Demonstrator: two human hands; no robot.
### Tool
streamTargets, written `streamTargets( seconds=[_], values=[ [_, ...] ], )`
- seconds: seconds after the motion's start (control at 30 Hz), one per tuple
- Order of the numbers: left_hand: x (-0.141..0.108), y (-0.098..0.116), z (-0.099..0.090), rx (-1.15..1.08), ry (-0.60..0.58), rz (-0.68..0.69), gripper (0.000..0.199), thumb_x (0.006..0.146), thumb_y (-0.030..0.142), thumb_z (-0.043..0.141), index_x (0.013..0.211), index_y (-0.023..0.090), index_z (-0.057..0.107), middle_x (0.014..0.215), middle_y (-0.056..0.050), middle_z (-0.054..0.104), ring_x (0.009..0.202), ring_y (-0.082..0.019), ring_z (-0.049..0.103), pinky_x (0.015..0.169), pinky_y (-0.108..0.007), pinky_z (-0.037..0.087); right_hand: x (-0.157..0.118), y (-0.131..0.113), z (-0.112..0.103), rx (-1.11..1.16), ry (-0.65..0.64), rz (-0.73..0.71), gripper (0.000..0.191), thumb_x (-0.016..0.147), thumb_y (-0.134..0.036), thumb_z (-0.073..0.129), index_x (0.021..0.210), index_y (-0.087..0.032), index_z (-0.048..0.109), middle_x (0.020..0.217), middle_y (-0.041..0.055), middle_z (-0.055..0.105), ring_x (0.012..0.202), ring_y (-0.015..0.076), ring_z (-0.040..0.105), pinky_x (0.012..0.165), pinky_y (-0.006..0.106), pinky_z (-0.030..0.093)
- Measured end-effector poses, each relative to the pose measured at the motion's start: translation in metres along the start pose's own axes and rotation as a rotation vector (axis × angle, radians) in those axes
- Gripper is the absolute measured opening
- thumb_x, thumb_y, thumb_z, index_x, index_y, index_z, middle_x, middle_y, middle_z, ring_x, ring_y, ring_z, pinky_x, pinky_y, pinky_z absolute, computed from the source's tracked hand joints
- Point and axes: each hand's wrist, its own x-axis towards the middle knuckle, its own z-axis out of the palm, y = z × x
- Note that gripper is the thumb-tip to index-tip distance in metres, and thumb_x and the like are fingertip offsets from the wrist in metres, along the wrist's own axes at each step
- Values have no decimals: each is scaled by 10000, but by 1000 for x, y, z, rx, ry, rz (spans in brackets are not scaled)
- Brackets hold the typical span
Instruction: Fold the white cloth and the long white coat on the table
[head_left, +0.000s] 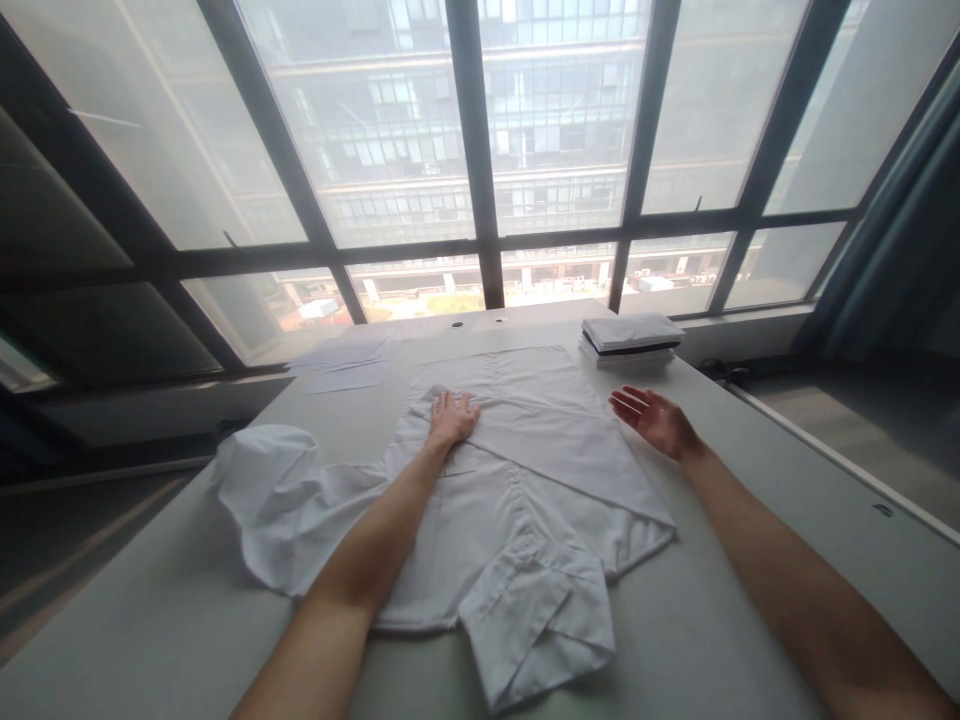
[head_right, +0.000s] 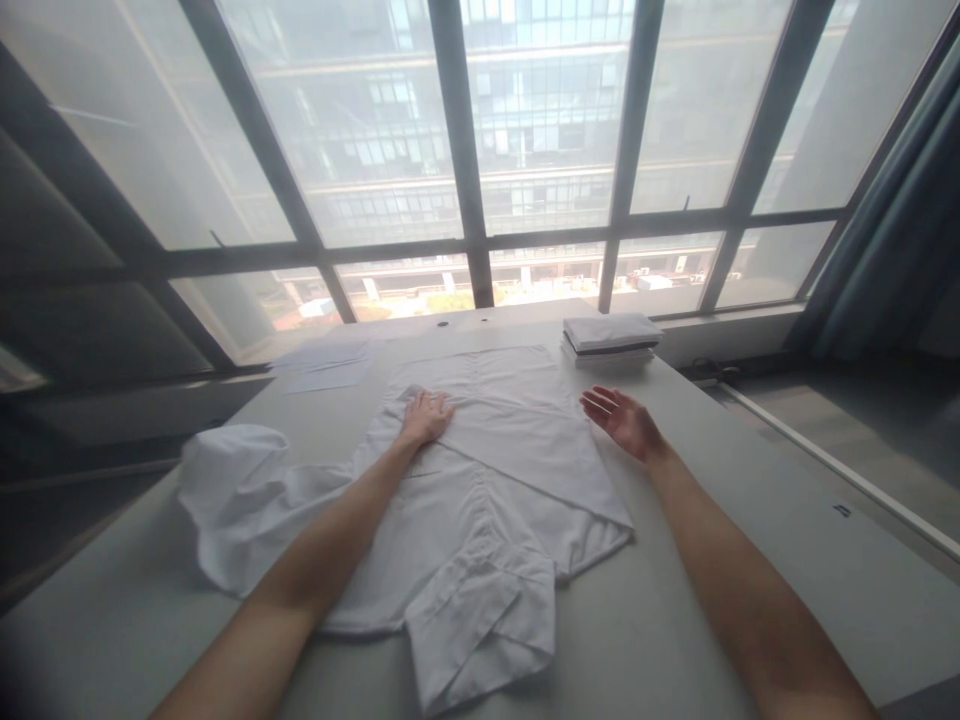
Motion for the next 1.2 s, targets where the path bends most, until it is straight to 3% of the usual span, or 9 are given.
streamTargets(
  seconds=[0.13,0.27,0.43,0.53,0.6,0.77,0.93,1.1,1.2],
  values=[
    [0,0,0,-1,4,-2,698,1017,599,350,1603,221,386,1676,-143,295,1565,-355,181,1244,-559,161,-22,-18,15,-168,-334,263,371,984,-440,496,1198,-204,686,1374,143,673,1296,325,621,1143,561,420],
    [0,0,0,-10,10,-3,702,1015,598,353,1600,213,392,1675,-153,291,1564,-369,177,1240,-576,155,-32,-23,22,-334,-663,536,338,938,-408,612,1140,-152,699,1289,205,706,1215,375,670,1028,580,506],
    [-1,1,0,-22,4,7,701,1016,590,361,1597,200,397,1675,-160,287,1562,-373,179,1241,-569,161,-31,-19,18,-369,-739,661,247,943,-336,612,1039,-135,717,1093,198,776,1094,340,734,910,477,590],
    [-1,0,-2,-33,22,9,676,1006,583,407,1573,217,443,1660,-143,332,1550,-381,214,1237,-561,182,-33,-22,14,-390,-717,682,267,924,-327,606,1063,-124,709,951,193,791,947,339,772,868,502,596],
    [0,-2,-5,-56,69,15,599,1002,529,443,1520,239,521,1631,-117,395,1530,-388,263,1222,-567,224,-33,-23,16,-324,-605,539,338,917,-328,584,1180,-138,681,890,151,793,898,329,777,929,572,558],
    [0,-8,-15,-71,239,86,523,1039,314,327,1491,169,547,1650,-120,360,1559,-317,213,1250,-510,200,-26,-15,38,-90,-289,213,461,965,-371,458,1391,-237,571,1295,130,715,1260,313,646,1125,613,398],
    [-9,-5,-8,-25,-31,329,559,1047,450,394,1563,243,445,1655,-105,356,1551,-296,252,1242,-531,213,-17,6,54,-50,-277,174,440,964,-399,454,1358,-270,601,1489,93,592,1391,290,536,1180,562,365],
    [-13,-5,-4,11,-76,355,596,1059,501,350,1606,263,358,1695,-123,250,1572,-311,184,1246,-568,157,-10,20,52,-17,-284,226,414,998,-396,432,1343,-258,614,1467,90,612,1366,274,562,1195,540,359],
    [-13,-6,-5,9,-78,346,597,1058,512,345,1606,278,355,1697,-114,247,1572,-310,180,1246,-568,155,-1,27,45,-3,-187,283,391,1029,-442,416,1262,-230,648,1388,117,665,1298,275,619,1185,538,384]
  ],
)
